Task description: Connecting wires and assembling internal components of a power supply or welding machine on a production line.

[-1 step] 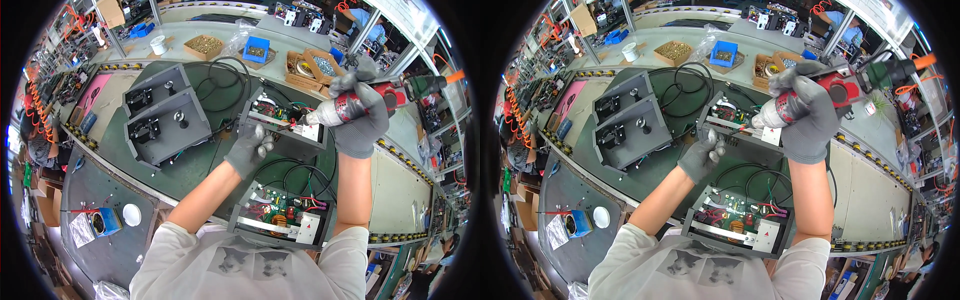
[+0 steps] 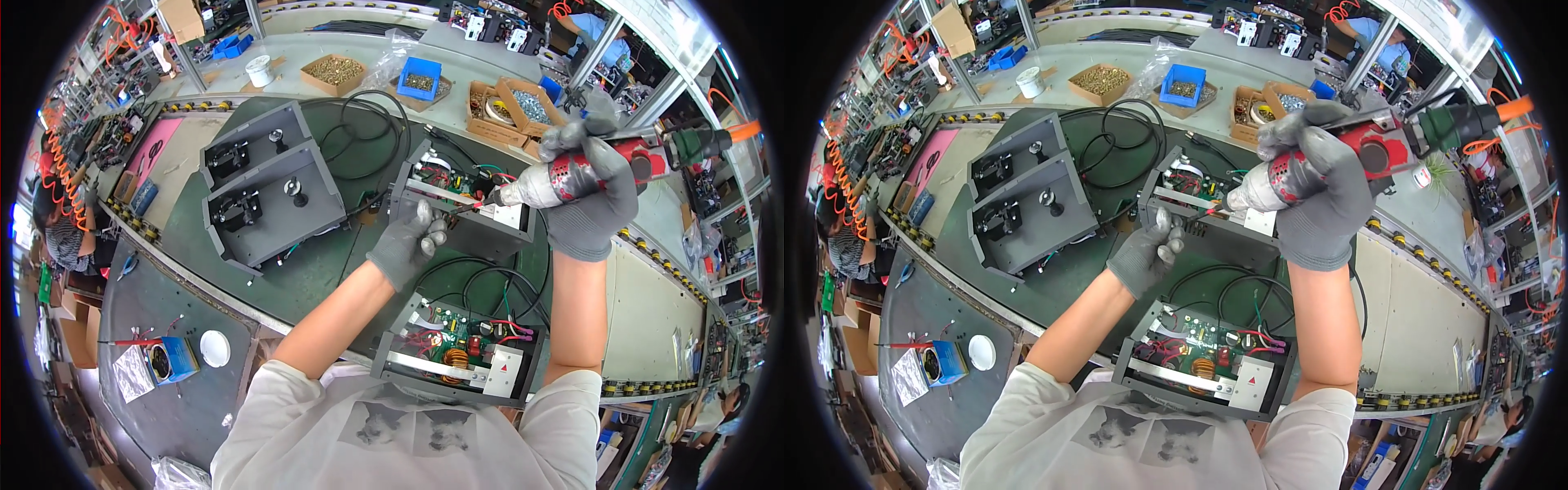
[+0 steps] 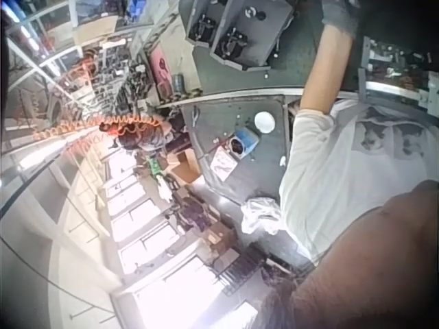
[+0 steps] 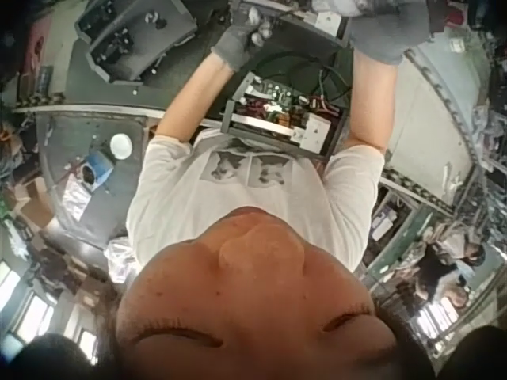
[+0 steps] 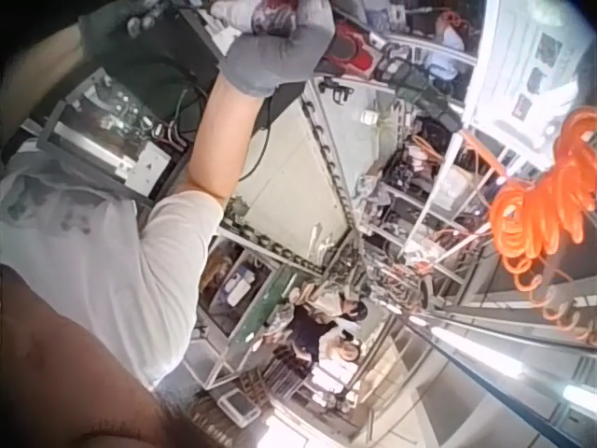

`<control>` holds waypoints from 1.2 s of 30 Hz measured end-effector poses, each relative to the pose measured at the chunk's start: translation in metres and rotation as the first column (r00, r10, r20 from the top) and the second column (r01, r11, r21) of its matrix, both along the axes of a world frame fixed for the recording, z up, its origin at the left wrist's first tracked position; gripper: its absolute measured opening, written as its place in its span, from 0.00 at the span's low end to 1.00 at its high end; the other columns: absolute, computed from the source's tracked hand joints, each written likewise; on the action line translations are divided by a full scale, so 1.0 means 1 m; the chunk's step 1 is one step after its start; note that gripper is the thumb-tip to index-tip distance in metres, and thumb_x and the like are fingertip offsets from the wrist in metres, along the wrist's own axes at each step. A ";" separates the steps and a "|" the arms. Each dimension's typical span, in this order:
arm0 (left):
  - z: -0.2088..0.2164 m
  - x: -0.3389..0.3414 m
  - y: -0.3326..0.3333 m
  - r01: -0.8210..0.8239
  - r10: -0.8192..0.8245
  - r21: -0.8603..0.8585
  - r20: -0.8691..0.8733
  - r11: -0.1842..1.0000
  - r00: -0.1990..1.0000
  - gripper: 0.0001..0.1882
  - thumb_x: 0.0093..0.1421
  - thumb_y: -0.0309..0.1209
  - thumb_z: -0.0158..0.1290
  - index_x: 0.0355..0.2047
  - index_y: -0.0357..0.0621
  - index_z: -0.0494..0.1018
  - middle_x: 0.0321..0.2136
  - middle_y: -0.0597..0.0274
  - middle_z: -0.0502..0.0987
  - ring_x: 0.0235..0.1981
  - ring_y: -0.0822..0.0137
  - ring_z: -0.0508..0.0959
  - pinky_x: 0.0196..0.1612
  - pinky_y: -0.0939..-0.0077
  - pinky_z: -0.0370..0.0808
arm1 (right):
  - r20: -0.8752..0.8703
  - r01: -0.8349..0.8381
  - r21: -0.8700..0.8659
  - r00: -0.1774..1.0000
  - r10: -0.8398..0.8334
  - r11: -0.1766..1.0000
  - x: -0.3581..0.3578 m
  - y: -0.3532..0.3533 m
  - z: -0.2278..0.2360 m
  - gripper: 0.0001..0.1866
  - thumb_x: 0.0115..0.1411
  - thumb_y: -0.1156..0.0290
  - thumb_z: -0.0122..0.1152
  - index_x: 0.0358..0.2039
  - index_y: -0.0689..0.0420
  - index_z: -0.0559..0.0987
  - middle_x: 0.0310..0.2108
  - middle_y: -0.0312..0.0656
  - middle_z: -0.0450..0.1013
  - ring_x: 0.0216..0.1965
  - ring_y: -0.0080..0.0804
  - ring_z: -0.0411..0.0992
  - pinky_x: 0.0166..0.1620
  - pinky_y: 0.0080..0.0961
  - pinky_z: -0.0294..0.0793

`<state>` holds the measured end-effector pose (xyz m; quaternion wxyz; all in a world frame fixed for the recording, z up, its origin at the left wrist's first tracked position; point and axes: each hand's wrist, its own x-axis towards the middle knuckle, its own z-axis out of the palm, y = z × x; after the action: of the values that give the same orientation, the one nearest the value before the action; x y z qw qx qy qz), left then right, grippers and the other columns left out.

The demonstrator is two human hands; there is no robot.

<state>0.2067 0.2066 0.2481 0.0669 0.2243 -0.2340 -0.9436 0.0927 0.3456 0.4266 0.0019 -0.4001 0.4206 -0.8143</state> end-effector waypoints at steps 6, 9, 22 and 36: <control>-0.004 0.004 0.001 0.033 -0.030 0.029 -0.101 0.999 0.994 0.17 0.64 0.44 0.54 0.43 0.44 0.69 0.29 0.63 0.73 0.26 0.73 0.75 0.19 0.92 0.70 | 0.104 -0.107 -0.074 0.988 0.114 0.991 0.003 0.006 -0.015 0.17 0.53 0.70 0.55 0.42 0.62 0.76 0.31 0.47 0.74 0.34 0.41 0.74 0.39 0.36 0.74; -0.002 0.006 0.002 0.034 -0.036 -0.016 -0.098 0.999 0.995 0.18 0.63 0.44 0.54 0.44 0.45 0.68 0.30 0.63 0.74 0.27 0.73 0.76 0.21 0.92 0.71 | 0.108 -0.137 -0.100 0.983 0.148 0.986 0.004 0.006 -0.017 0.17 0.53 0.70 0.54 0.42 0.61 0.76 0.31 0.47 0.74 0.34 0.42 0.74 0.39 0.36 0.74; -0.019 0.006 0.001 -0.001 -0.035 -0.122 -0.292 0.992 0.956 0.22 0.63 0.43 0.55 0.48 0.38 0.73 0.38 0.56 0.79 0.35 0.68 0.81 0.27 0.89 0.78 | 0.084 -0.149 -0.112 0.984 0.159 0.982 0.005 0.010 -0.026 0.16 0.53 0.69 0.55 0.42 0.59 0.77 0.32 0.47 0.74 0.34 0.42 0.72 0.38 0.36 0.72; 0.008 0.011 0.011 -0.051 -0.003 -0.155 -0.327 0.987 0.945 0.27 0.65 0.44 0.52 0.56 0.37 0.65 0.48 0.45 0.76 0.41 0.61 0.83 0.31 0.86 0.82 | 0.150 -0.042 -0.131 0.987 0.062 0.991 0.010 0.013 -0.024 0.15 0.53 0.69 0.56 0.41 0.60 0.76 0.32 0.47 0.74 0.34 0.40 0.72 0.39 0.36 0.72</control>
<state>0.2177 0.2175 0.2563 0.1343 0.0618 -0.2927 -0.9447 0.1022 0.3582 0.4025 0.0303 -0.3464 0.3558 -0.8675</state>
